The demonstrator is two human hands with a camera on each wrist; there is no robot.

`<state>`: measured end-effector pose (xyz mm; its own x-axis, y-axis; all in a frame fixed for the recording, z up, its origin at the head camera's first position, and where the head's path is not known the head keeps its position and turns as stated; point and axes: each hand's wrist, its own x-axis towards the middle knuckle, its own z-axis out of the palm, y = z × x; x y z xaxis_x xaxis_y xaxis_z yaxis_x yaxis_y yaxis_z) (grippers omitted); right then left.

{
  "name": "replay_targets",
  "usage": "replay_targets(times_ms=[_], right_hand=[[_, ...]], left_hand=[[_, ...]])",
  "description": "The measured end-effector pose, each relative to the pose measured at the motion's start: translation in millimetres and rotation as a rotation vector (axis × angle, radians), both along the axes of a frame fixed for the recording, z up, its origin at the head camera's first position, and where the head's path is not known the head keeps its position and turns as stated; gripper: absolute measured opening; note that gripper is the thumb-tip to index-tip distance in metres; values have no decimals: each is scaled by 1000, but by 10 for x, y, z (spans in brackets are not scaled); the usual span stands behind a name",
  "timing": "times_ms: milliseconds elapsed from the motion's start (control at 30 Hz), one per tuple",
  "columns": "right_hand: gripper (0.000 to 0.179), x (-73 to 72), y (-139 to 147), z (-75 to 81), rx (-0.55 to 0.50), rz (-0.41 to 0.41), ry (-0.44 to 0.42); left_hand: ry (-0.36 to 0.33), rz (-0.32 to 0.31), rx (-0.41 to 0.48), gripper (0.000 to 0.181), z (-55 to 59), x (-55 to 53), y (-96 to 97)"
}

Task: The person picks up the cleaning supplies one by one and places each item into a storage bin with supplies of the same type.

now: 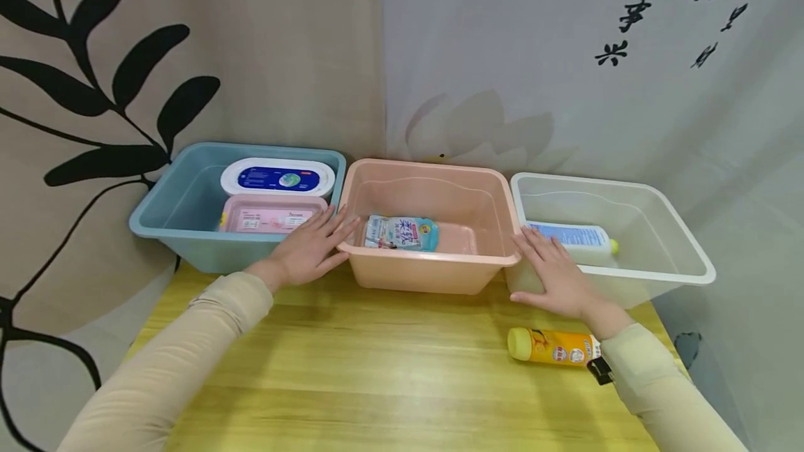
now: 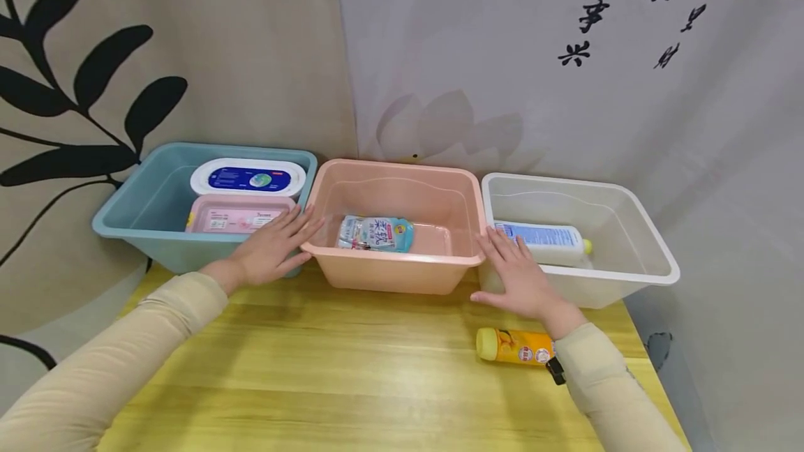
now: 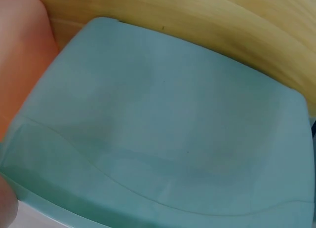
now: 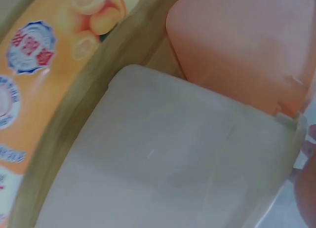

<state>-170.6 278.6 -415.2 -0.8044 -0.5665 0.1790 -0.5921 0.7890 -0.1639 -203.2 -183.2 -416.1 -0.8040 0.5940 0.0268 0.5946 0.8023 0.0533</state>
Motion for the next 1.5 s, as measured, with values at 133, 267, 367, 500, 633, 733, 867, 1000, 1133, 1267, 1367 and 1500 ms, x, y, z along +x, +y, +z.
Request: replay_targets(times_ms=[133, 267, 367, 500, 633, 733, 867, 1000, 1133, 1267, 1367, 1500], right_hand=[[94, 148, 168, 4, -75, 24, 63], [93, 347, 398, -20, -105, 42, 122], [94, 502, 594, -83, -124, 45, 167], [98, 705, 864, -211, -150, 2, 196], [101, 845, 1117, -385, -155, -75, 166], [103, 911, 1252, -520, -143, -127, 118], [104, 963, 1354, -676, -136, -180, 57], [104, 1018, 1427, -808, -137, -226, -20], [107, 1005, 1457, -899, -110, -261, -70], [108, 992, 1490, -963, -106, -280, -85], [107, 981, 1502, -1008, -105, -281, -91], [105, 948, 1493, -1071, -108, -270, -111]], left_hand=[[5, -12, -1, 64, -17, -26, 24], [10, -26, 4, 65, -40, -44, 22], [10, -30, 15, 64, -43, -46, 7], [17, -47, 42, 65, -37, -34, -27], [40, -85, 59, 66, -41, -19, -78], [63, -119, 53, 66, -48, -19, -123], [68, -164, 39, 66, -44, -29, -151], [85, -216, 25, 68, -42, -44, -126], [131, -259, 22, 68, -51, -26, -168], [182, -287, 26, 68, -84, 7, -207], [208, -295, 24, 69, -111, 29, -231], [210, -290, 22, 70, -130, 60, -275]])
